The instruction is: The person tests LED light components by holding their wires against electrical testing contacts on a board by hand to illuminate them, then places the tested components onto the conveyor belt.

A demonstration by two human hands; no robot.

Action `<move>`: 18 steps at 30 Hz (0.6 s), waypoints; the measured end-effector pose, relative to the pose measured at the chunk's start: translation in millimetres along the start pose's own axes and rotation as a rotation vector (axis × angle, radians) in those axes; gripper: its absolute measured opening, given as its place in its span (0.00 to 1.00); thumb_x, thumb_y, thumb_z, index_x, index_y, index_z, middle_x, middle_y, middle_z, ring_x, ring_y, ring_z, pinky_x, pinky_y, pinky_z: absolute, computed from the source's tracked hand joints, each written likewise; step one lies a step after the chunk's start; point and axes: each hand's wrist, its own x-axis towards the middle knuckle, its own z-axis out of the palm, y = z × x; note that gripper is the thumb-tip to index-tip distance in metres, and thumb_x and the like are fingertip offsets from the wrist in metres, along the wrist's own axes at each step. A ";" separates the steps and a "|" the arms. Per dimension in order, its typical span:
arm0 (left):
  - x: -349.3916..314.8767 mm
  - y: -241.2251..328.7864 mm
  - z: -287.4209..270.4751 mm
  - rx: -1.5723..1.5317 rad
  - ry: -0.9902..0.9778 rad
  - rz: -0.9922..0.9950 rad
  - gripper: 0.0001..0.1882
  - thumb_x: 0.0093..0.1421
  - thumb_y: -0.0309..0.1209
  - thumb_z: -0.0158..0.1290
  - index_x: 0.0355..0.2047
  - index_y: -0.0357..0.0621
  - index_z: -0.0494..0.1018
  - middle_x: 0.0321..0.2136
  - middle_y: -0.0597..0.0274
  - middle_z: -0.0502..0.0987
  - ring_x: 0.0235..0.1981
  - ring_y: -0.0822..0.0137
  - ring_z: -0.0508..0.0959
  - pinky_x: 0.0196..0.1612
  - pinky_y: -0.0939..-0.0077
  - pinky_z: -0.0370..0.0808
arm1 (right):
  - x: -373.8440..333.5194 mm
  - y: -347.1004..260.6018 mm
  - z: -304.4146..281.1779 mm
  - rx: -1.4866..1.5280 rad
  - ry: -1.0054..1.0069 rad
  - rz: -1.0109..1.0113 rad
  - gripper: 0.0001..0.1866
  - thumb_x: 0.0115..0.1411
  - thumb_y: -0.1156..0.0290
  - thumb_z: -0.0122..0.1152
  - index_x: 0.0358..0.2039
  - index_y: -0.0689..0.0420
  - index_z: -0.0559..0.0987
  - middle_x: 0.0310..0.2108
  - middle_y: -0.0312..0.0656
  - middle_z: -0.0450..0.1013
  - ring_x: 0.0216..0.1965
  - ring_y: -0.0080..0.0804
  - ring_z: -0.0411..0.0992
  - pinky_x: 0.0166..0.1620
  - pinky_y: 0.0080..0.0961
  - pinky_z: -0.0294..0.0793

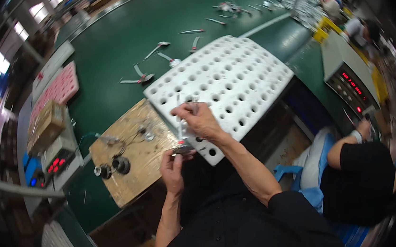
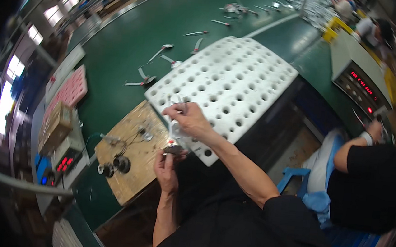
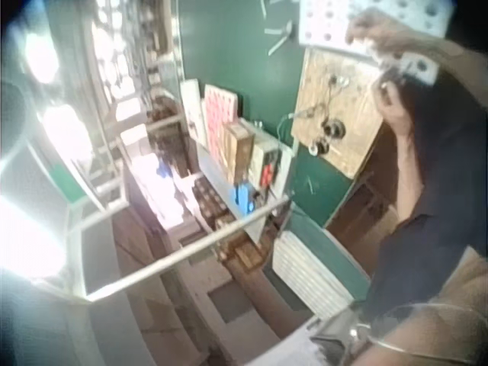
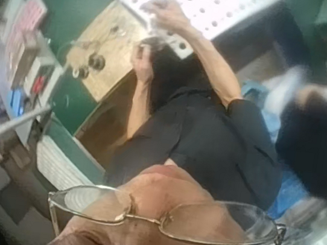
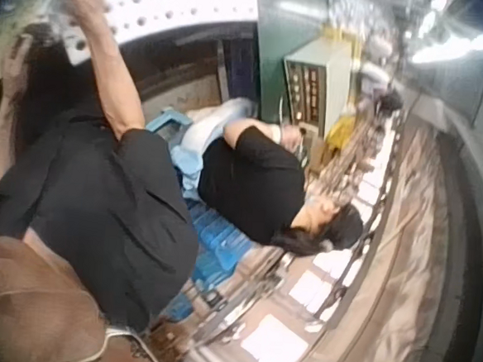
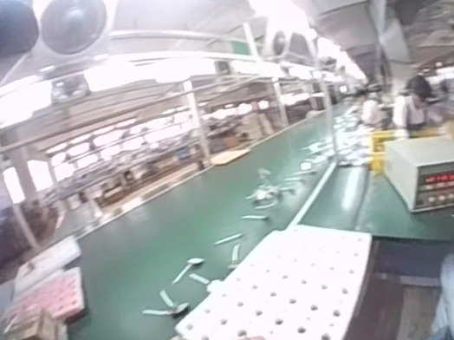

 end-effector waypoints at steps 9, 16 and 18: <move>-4.0 7.5 -13.2 0.038 0.037 -0.378 0.13 0.67 0.33 0.52 0.28 0.39 0.71 0.21 0.56 0.79 0.24 0.67 0.81 0.28 0.80 0.73 | -0.8 13.1 24.0 -0.380 0.107 -0.280 0.10 0.61 0.67 0.65 0.32 0.63 0.84 0.23 0.33 0.77 0.24 0.15 0.68 0.27 0.18 0.67; -8.1 38.0 -22.3 0.707 -0.092 -0.239 0.14 0.66 0.37 0.56 0.40 0.36 0.78 0.26 0.60 0.81 0.28 0.72 0.80 0.34 0.78 0.75 | -7.3 9.3 26.5 -0.469 -0.085 -0.156 0.11 0.61 0.68 0.66 0.34 0.64 0.83 0.18 0.29 0.72 0.22 0.12 0.63 0.25 0.18 0.64; 5.0 48.1 -25.7 0.829 0.127 0.021 0.14 0.65 0.35 0.56 0.43 0.35 0.78 0.27 0.61 0.81 0.30 0.73 0.80 0.34 0.79 0.75 | -9.0 8.8 28.4 -0.401 -0.139 -0.049 0.12 0.61 0.66 0.66 0.32 0.63 0.84 0.18 0.28 0.72 0.22 0.12 0.63 0.25 0.17 0.63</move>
